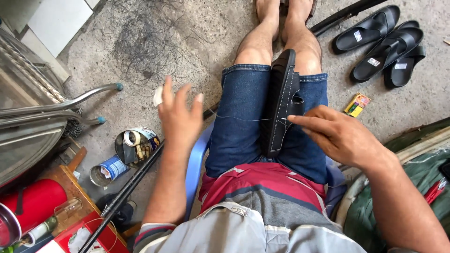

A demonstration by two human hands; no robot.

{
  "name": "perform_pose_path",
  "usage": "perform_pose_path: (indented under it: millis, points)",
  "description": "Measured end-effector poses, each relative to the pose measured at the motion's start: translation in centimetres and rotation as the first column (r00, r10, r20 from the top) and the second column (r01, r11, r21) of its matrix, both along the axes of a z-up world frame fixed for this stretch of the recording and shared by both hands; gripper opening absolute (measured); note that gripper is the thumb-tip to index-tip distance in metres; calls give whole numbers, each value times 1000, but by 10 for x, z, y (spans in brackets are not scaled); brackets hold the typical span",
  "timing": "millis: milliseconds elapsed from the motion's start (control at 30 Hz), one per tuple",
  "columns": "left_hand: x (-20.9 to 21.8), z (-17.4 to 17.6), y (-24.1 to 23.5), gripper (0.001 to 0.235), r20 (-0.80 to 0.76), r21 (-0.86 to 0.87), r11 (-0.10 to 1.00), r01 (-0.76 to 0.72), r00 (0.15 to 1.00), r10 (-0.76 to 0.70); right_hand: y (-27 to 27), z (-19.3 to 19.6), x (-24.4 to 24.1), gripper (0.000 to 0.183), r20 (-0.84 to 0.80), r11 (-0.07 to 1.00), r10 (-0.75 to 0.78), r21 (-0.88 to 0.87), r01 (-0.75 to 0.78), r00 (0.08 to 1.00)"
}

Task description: The person sits on a blue plastic chair and sews a black slipper using a needle and thread. They briefly pause to pick up a smartphone, interact with the screen, and place it back before resuming the sewing task on the slipper.

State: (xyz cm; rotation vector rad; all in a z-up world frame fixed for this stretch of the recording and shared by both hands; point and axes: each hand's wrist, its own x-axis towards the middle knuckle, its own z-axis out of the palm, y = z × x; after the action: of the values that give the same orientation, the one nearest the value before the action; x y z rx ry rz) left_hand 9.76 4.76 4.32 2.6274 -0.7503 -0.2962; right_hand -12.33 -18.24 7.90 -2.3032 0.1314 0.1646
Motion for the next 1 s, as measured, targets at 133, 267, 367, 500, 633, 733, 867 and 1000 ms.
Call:
perform_pose_path:
  millis: [133, 267, 367, 500, 633, 733, 867, 1000]
  points:
    - [-41, -4, -37, 23, -162, -361, 875, 323, 902, -400, 1, -20, 5, 35, 69, 994, 56, -101, -49, 996]
    - [-74, -20, -43, 38, -44, -569, 649, 505, 770, -637, -2, -32, 5, 35, 100, 984, 45, -174, -27, 994]
    - [-92, -32, -41, 35, -136, -589, 723, 361, 837, -529, 6, -33, 3, 32, 94, 985, -59, -156, 73, 994]
    - [-107, -45, -38, 33, -194, -607, 775, 177, 913, -360, 9, -33, 3, 29, 98, 979, -164, -105, 174, 982]
    - [-111, -44, -41, 33, -164, -629, 763, 150, 933, -319, 11, -36, 3, 30, 116, 979, -172, -91, 183, 978]
    - [-112, -38, -43, 32, -145, -659, 739, 141, 940, -309, 13, -36, 3, 32, 113, 975, -180, -112, 193, 977]
    - [-113, -33, -44, 32, -116, -674, 724, 146, 947, -299, 16, -33, 4, 32, 112, 955, -189, -211, 209, 976]
    - [-121, -33, -44, 31, -12, -653, 726, 217, 955, -297, 23, -21, 4, 32, 105, 863, -158, -468, 189, 982]
